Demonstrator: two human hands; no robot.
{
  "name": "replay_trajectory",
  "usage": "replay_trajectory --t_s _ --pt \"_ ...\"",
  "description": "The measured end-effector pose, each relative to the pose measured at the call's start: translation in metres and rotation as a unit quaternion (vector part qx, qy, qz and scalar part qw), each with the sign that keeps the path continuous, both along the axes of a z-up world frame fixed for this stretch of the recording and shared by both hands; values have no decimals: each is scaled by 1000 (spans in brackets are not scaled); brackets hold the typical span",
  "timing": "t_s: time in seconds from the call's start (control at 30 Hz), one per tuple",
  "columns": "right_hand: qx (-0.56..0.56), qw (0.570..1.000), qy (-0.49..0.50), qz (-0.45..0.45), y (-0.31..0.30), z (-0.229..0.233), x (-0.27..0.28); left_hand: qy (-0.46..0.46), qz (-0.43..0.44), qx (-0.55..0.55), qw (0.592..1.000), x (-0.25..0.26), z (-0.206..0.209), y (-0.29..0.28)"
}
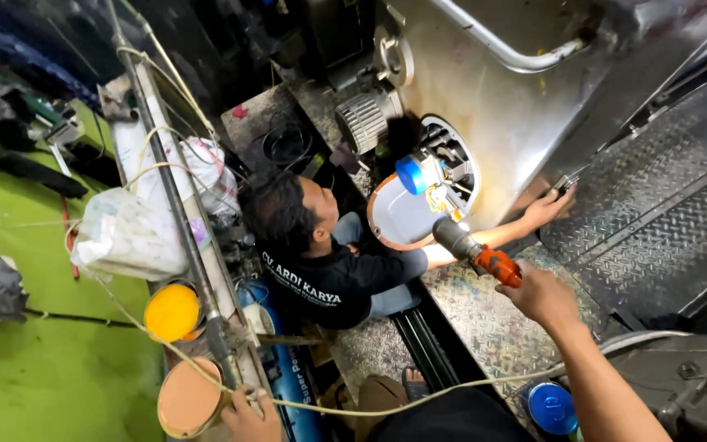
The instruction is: Assisting with the maintenance of an industrial printing press by holding a portable lamp to illuminate the workspace.
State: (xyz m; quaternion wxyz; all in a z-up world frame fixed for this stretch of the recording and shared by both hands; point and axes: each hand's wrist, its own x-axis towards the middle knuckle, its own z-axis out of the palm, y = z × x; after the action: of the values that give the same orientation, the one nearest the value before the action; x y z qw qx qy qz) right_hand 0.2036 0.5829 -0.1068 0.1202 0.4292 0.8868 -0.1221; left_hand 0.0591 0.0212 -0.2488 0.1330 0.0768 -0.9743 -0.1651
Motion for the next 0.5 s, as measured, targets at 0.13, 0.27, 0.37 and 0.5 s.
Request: replay_trajectory --t_s 0.13,0.27,0.37,0.5 --pt "3 1000 10 0 4 3 -4 -43 -20 -10 999 6 -6 -8" --pt "-11 1000 -25 3 1 12 -14 -15 -8 -37 999 8 14 5" --pt "-16 999 -43 11 1 17 -22 -32 -6 -74 997 7 23 8" --pt "-16 1000 -25 11 1 15 -25 22 2 -138 990 14 26 13"
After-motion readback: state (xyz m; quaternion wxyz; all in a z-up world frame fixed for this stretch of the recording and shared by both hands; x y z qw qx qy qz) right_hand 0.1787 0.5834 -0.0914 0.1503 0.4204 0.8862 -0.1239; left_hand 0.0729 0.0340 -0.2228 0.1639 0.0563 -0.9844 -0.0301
